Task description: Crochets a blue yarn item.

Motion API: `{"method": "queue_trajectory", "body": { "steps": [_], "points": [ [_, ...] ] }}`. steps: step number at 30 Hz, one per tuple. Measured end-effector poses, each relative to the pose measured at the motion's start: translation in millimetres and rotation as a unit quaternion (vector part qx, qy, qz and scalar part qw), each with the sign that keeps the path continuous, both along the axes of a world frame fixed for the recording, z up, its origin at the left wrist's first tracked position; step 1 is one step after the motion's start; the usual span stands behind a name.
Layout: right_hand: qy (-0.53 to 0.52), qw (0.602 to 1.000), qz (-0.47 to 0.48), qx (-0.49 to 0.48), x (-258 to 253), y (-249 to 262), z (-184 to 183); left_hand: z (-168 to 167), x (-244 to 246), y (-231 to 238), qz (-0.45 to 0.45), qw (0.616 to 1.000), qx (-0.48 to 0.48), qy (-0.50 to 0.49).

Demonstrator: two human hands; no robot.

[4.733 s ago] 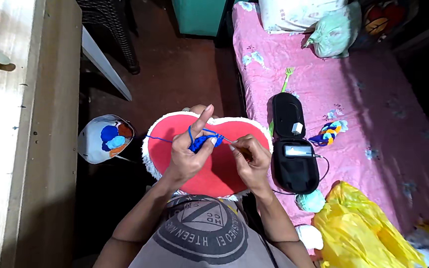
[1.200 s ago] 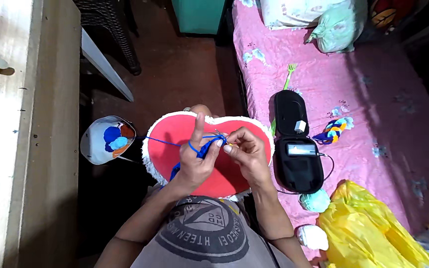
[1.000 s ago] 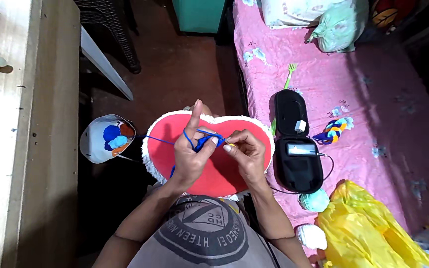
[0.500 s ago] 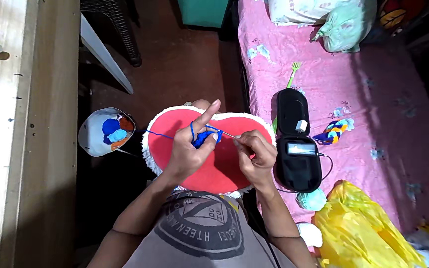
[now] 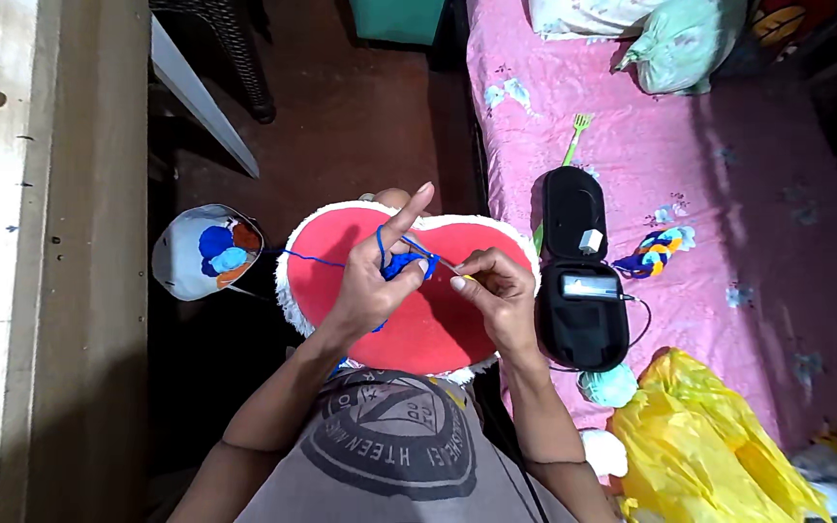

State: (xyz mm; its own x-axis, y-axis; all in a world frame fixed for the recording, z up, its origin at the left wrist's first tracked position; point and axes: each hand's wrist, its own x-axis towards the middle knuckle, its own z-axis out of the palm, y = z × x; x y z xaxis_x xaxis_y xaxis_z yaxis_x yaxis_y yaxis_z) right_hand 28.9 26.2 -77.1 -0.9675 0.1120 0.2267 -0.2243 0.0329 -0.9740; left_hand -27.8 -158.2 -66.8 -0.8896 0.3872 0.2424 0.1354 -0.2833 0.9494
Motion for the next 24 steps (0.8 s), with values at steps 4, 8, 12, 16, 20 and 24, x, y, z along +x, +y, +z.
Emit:
{"method": "queue_trajectory", "body": {
  "steps": [4,8,12,16,20,24],
  "points": [
    [0.044,0.995,-0.03,0.084,1,-1,-3,0,0,-3,0.008,1.0,-0.008,-0.002],
    [0.097,0.981,-0.044,0.165,2,1,-7,-2,-2,-6,0.006,1.0,-0.007,0.003],
    [0.135,0.968,-0.043,0.207,3,3,-9,-4,-5,-8,-0.026,0.999,0.028,-0.032],
    [0.091,0.989,-0.016,0.111,4,3,-8,-3,-8,-8,-0.056,0.993,0.057,-0.084],
    [-0.014,0.999,0.02,-0.045,4,1,-4,-3,-4,-3,-0.06,0.995,0.035,-0.074],
    [-0.06,0.989,0.034,-0.133,4,-2,-6,-3,0,3,-0.047,0.996,0.048,-0.062]
  ]
}}
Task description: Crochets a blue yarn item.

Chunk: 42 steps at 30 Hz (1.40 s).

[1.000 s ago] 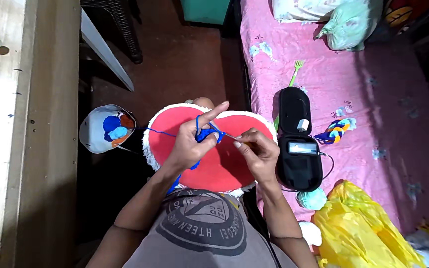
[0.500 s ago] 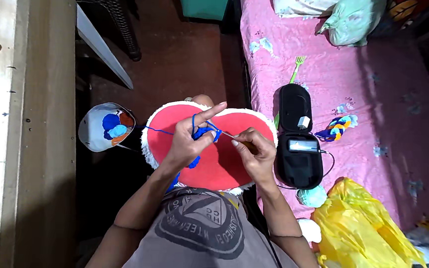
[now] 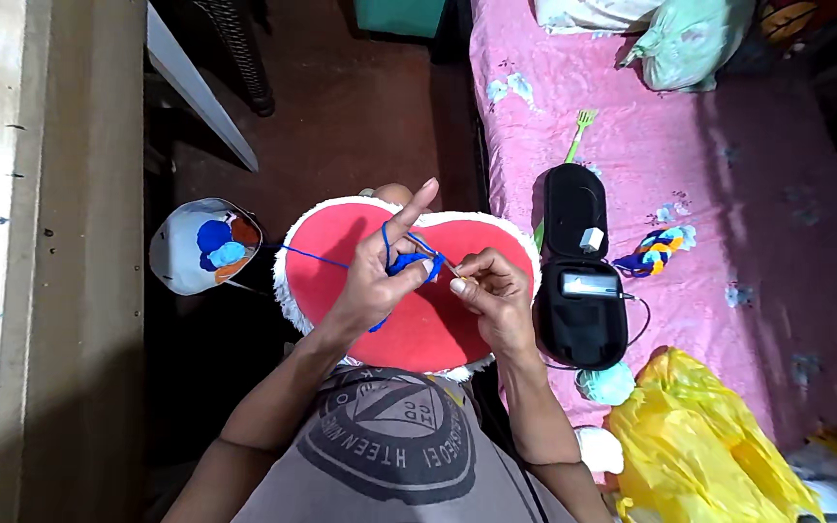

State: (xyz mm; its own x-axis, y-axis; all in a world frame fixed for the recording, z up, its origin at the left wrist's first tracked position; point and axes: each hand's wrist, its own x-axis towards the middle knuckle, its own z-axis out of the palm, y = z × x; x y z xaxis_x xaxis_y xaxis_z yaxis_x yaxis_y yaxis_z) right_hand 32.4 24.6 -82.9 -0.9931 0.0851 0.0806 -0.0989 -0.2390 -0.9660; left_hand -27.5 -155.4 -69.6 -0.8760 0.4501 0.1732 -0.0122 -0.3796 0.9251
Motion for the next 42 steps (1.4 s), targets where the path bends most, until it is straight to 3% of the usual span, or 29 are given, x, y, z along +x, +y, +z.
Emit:
{"method": "queue_trajectory", "body": {
  "steps": [5,10,14,16,19,22,24,27,30,32,36,38,42],
  "points": [
    [0.063,0.987,-0.071,0.13,4,-5,1,0,2,0,0.022,1.0,-0.011,0.018],
    [0.16,0.937,-0.116,0.288,4,-4,-4,1,0,-5,0.02,1.0,-0.008,0.012],
    [0.199,0.914,-0.105,0.337,5,0,-5,2,-3,-10,0.006,1.0,-0.002,-0.03],
    [0.188,0.928,-0.084,0.311,5,4,-6,1,-7,-13,-0.008,0.999,0.006,-0.038],
    [0.104,0.975,-0.028,0.193,6,11,-4,-1,-9,-13,-0.03,0.999,0.014,-0.043],
    [0.026,0.994,0.023,0.104,4,18,0,-4,-6,-7,-0.008,0.999,-0.042,0.023],
    [0.009,0.994,0.035,0.103,3,19,2,-6,-1,1,0.038,0.987,-0.104,0.114],
    [0.006,0.987,0.017,0.161,3,11,7,-12,5,11,0.118,0.939,-0.195,0.257],
    [0.009,0.981,-0.024,0.194,1,0,10,-18,12,20,0.164,0.897,-0.242,0.33],
    [-0.003,0.985,-0.041,0.165,0,-6,10,-21,15,23,0.173,0.898,-0.234,0.331],
    [-0.033,0.999,-0.04,0.002,-4,-10,5,-17,13,16,0.107,0.96,-0.159,0.203],
    [-0.034,0.998,-0.037,-0.045,-5,-11,2,-14,9,11,0.088,0.972,-0.147,0.161],
    [-0.03,0.994,-0.036,-0.098,-7,-7,1,-12,-3,-4,0.109,0.938,-0.237,0.228]
  ]
}}
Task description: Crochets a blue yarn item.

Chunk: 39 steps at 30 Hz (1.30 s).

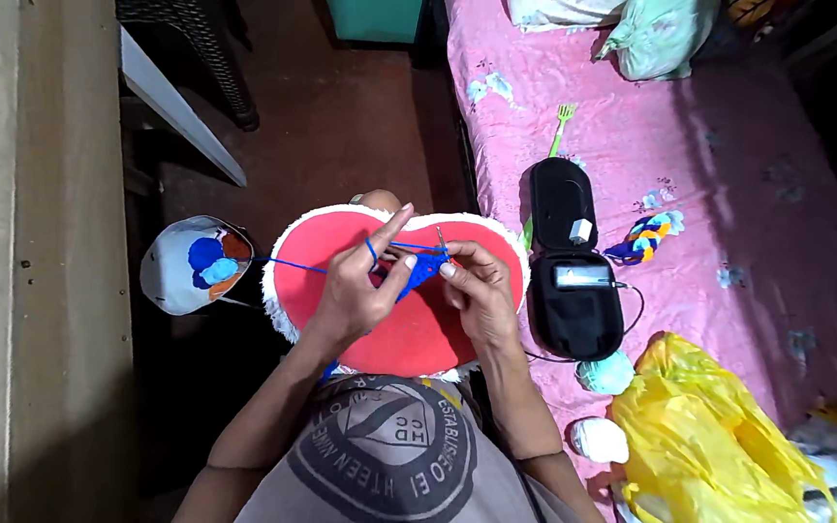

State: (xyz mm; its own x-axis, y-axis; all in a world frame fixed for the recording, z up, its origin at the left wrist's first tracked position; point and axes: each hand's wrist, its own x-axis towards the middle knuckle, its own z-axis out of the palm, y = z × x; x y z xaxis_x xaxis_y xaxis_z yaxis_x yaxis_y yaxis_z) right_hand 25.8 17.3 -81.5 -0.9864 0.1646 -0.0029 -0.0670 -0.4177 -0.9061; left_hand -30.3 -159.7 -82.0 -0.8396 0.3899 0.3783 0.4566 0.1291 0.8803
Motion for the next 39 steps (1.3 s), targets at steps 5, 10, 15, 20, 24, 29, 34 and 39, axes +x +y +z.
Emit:
{"method": "queue_trajectory", "body": {
  "steps": [5,10,15,20,24,29,34,39],
  "points": [
    [0.013,1.0,0.023,-0.01,-1,6,3,1,-19,-33,-0.068,0.995,-0.058,-0.049],
    [0.018,1.0,0.01,0.001,-1,-2,4,-5,-31,-45,-0.246,0.925,0.233,-0.173],
    [0.04,0.999,0.003,0.018,-2,-4,4,-1,-20,-24,-0.224,0.905,0.3,-0.203],
    [0.036,0.998,-0.007,0.05,-2,-4,1,15,-1,-5,-0.07,0.982,0.118,-0.128],
    [0.024,0.998,0.004,0.054,-1,-5,1,14,6,3,-0.035,0.985,0.113,-0.126],
    [0.02,0.998,0.002,0.051,-1,-6,-3,15,6,4,-0.033,0.967,0.146,-0.205],
    [0.016,1.0,0.004,0.018,-4,-8,-9,15,7,6,-0.053,0.883,0.261,-0.386],
    [0.021,0.999,0.037,0.02,-6,-1,-13,9,7,9,-0.051,0.875,0.287,-0.386]
  ]
}}
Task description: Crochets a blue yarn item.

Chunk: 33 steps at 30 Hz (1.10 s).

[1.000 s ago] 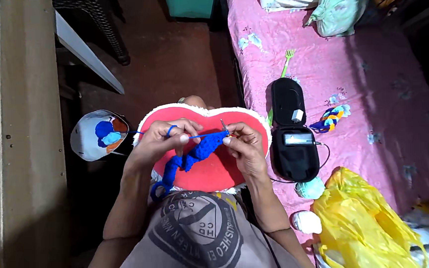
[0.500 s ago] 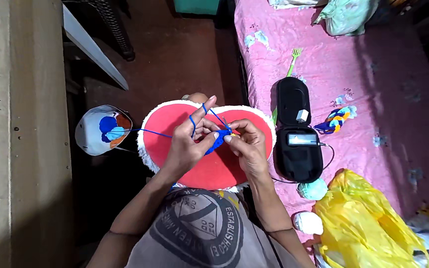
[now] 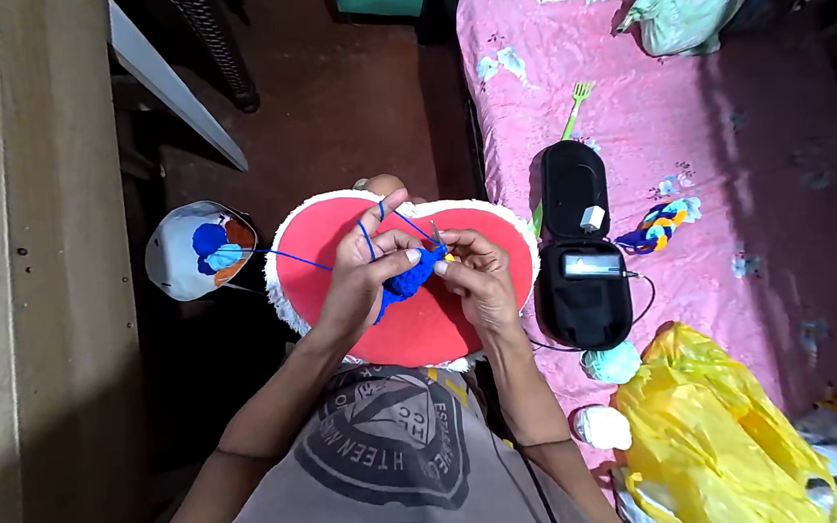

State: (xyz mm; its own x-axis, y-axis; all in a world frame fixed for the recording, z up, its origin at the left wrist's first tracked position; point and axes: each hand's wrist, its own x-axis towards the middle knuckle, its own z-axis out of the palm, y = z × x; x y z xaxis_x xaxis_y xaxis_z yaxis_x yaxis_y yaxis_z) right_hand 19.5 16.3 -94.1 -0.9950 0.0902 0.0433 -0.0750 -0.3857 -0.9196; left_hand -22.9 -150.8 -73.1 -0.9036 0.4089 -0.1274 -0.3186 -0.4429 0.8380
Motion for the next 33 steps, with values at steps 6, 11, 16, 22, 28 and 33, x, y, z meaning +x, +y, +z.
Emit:
{"method": "queue_trajectory", "body": {
  "steps": [6,11,16,22,28,33],
  "points": [
    [0.082,0.963,0.044,0.254,2,23,12,1,2,-5,0.04,0.989,-0.097,0.107],
    [0.174,0.874,0.059,0.45,0,46,20,2,5,-2,0.056,0.979,-0.126,0.152],
    [0.215,0.785,0.012,0.581,4,46,34,2,8,0,0.082,0.957,-0.181,0.21],
    [0.217,0.706,-0.048,0.672,12,31,38,-4,9,4,0.126,0.917,-0.24,0.291],
    [0.182,0.715,-0.084,0.67,20,20,30,-9,10,7,0.155,0.896,-0.267,0.319],
    [0.158,0.733,-0.124,0.65,23,5,22,-10,14,13,0.162,0.901,-0.276,0.291]
  ]
}}
